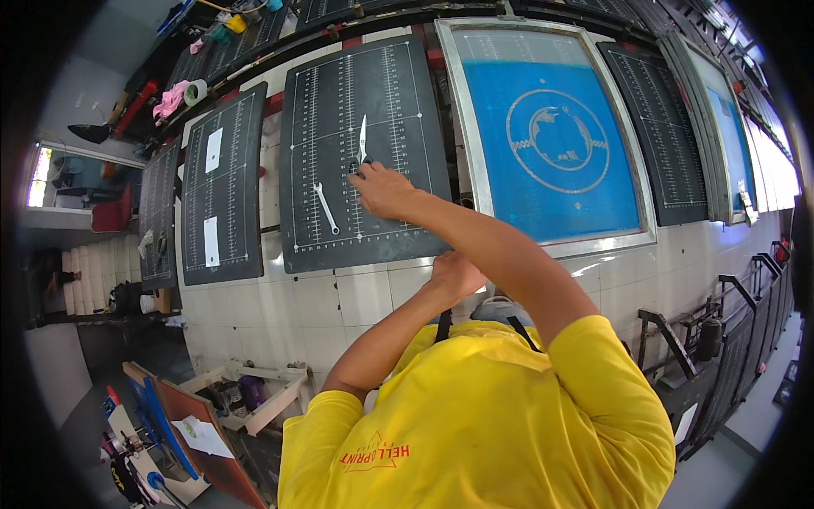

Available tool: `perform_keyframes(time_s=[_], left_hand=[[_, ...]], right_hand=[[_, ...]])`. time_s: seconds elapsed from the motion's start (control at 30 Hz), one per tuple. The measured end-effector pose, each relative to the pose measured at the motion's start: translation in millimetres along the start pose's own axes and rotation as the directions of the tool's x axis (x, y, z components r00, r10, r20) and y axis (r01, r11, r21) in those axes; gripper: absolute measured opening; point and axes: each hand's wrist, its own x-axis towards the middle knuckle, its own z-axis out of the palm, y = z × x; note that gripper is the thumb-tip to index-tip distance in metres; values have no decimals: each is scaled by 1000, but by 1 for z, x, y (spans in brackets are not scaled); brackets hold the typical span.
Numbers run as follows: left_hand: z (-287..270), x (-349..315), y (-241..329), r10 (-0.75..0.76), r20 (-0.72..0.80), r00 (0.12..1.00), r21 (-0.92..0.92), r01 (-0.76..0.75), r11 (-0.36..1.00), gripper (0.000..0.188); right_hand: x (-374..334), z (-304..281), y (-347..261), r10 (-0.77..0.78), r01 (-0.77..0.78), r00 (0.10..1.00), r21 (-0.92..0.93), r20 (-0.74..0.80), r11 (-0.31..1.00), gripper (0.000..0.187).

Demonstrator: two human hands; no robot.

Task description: The person applies adhesive tape to the edges of a screen printing frame. They use a roll of tape to cover the gaps between the screen and the frame, pressing the tape down by hand and cutting it with scissors.

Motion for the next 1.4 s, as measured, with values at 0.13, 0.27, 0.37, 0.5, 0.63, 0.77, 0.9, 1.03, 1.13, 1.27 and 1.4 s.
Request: perform_keyframes(time_s=[0.13,0.27,0.37,0.5,0.63,0.77,0.9,1.03,1.13,1.27,1.4], left_hand=[[6,2,-5,20,-47,999,56,-17,998,51],[22,15,-12,-33,-24,999,113,35,993,47],[7,6,-2,-60,8,998,174,57,983,45],[8,3,-6,-82,-3,997,130,81,988,50],[9,0,-10,-122,-7,992,60,123,991,51],[16,-4,-14,-147,-74,986,37,150,988,52],[35,7,-14,-136,-162,977,71,148,986,53],[45,5,-14,-161,-251,954,51,179,983,51],[46,3,-11,-214,-239,947,29,227,974,53],[46,-1,-9,-243,-272,931,0,252,968,56],[30,-9,-4,-296,-181,938,63,311,948,56]], right_hand=[[14,7,-3,-27,40,998,-244,55,969,36],[8,2,24,-34,42,999,-210,40,977,36],[4,-13,37,63,-36,991,-219,117,975,35],[4,-22,36,147,-129,984,-174,97,976,31],[13,-8,32,223,-195,969,-227,105,954,32],[7,-10,39,200,-172,972,-205,124,964,21],[-2,-25,61,119,-101,988,-172,100,980,33],[-3,-45,77,190,-297,920,294,342,909,44],[-43,-62,80,118,-359,913,631,390,688,44],[-121,-103,69,78,-291,952,797,296,529,39],[-205,-127,74,92,-333,941,848,325,413,49]])
